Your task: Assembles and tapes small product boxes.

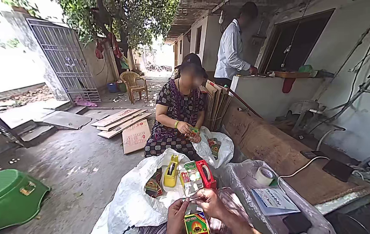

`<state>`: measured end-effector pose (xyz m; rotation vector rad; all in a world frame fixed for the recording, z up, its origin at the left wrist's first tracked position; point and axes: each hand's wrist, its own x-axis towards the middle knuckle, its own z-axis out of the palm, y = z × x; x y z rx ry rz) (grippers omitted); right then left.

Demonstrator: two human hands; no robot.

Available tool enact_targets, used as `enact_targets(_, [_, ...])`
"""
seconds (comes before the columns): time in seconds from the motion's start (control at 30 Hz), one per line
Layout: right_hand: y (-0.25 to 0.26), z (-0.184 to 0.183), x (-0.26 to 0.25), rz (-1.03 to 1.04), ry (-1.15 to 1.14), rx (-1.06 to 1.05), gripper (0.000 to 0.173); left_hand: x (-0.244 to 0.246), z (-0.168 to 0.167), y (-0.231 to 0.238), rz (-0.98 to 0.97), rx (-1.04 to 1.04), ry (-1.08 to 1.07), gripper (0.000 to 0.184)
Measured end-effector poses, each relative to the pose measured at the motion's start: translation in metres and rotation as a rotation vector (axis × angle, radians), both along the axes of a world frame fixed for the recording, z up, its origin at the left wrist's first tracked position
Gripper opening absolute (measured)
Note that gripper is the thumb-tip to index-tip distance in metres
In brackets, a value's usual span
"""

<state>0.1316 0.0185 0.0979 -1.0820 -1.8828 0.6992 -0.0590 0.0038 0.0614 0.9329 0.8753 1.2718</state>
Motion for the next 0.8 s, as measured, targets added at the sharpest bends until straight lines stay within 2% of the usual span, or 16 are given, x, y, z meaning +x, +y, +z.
enact_targets(0.07, [0.004, 0.004, 0.001, 0.045, 0.059, -0.183, 0.038, -0.002, -0.001, 0.001, -0.002, 0.024, -0.017, 0.022])
enact_targets(0.1, [0.005, 0.003, 0.002, 0.06, 0.075, -0.208, 0.036, -0.002, -0.002, 0.002, -0.002, 0.035, -0.012, 0.02])
enact_targets(0.17, [0.007, 0.002, 0.005, 0.047, 0.009, -0.159, 0.021, 0.0, 0.001, 0.0, 0.01, 0.038, 0.008, 0.019])
enact_targets(0.23, [0.005, 0.003, 0.003, -0.029, -0.009, -0.108, 0.015, 0.005, 0.003, -0.003, 0.046, 0.022, 0.017, 0.023])
enact_targets(0.3, [0.002, 0.007, -0.002, -0.215, 0.011, -0.072, 0.017, 0.003, 0.002, -0.006, 0.028, 0.052, 0.073, 0.04])
enact_targets(0.37, [0.003, 0.009, -0.004, -0.431, 0.049, -0.045, 0.02, 0.0, -0.003, -0.007, -0.034, 0.211, 0.278, 0.055])
enact_targets(0.43, [0.004, 0.008, -0.003, -0.54, 0.102, -0.035, 0.019, 0.002, -0.004, -0.013, -0.009, 0.327, 0.613, 0.1])
enact_targets(0.47, [0.003, 0.005, -0.002, -0.549, 0.134, -0.03, 0.019, 0.006, -0.005, -0.017, 0.028, 0.363, 0.765, 0.112])
enact_targets(0.57, [-0.001, -0.003, -0.003, -0.414, 0.27, -0.086, 0.02, 0.01, -0.012, -0.022, 0.089, 0.45, 0.9, 0.112])
enact_targets(0.67, [-0.009, -0.005, -0.004, -0.254, 0.423, -0.222, 0.035, 0.008, -0.011, -0.019, 0.07, 0.471, 0.904, 0.108])
enact_targets(0.8, [-0.017, -0.009, -0.002, -0.058, 0.442, -0.223, 0.046, 0.009, -0.014, -0.017, 0.102, 0.51, 0.927, 0.104])
